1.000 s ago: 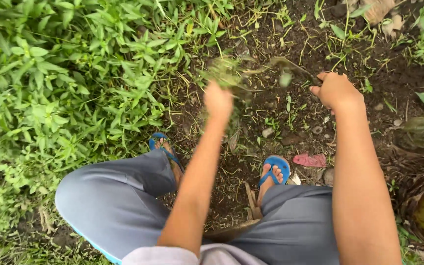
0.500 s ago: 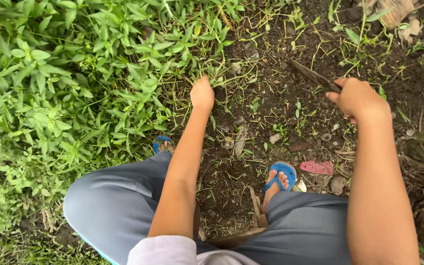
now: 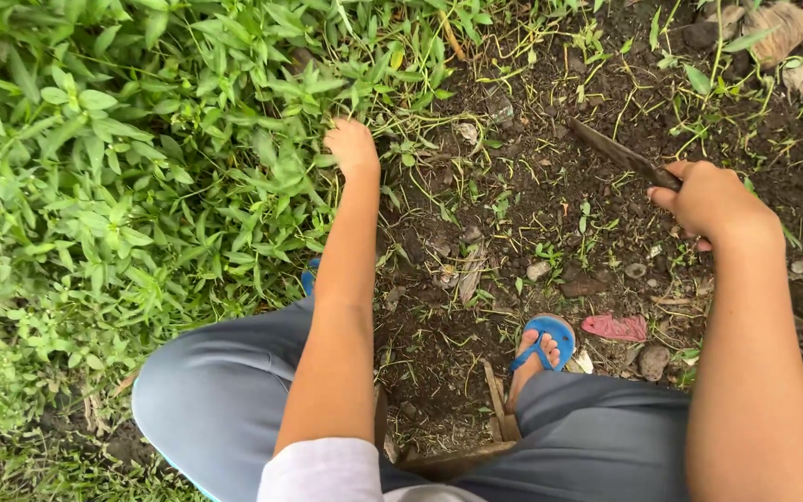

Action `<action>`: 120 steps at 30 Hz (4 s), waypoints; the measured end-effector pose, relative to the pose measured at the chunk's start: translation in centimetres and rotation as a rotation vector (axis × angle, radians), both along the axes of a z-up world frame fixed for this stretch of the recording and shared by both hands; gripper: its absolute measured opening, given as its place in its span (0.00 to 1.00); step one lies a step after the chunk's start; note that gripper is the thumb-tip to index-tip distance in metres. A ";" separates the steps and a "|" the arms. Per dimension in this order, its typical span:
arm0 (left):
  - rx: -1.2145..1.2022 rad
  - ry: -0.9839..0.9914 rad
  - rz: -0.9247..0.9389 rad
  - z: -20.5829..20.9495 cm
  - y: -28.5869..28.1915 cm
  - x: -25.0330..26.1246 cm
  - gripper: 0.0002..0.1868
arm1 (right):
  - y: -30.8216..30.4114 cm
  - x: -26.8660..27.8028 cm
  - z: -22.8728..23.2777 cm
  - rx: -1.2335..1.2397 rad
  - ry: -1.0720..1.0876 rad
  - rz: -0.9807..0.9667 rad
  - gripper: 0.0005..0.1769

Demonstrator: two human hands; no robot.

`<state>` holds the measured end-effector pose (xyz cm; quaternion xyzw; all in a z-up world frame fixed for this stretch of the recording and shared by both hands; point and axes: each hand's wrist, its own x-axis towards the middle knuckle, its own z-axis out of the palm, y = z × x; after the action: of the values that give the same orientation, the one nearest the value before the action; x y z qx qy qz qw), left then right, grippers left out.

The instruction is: The person is weeding the soil around a banana tree using a small hand trowel.

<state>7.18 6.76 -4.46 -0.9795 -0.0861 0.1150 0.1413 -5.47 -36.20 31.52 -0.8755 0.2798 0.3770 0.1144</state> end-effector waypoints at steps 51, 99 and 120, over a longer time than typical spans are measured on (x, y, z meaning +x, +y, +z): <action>-0.827 -0.264 0.655 12.1 7.2 -3.6 0.23 | 0.8 -0.9 -0.3 0.019 -0.038 0.032 0.22; -0.905 -0.241 0.713 2.9 9.8 -3.2 0.20 | 29.4 1.4 1.9 0.035 -0.354 0.527 0.25; -1.203 -0.345 0.582 7.2 -1.0 -14.1 0.14 | 26.4 0.5 -2.2 0.107 -0.467 0.378 0.26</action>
<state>-6.93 5.80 2.69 -0.8289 -0.2878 0.0184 -0.4793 -5.02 -9.81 29.34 -0.9678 0.0579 0.1942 0.1493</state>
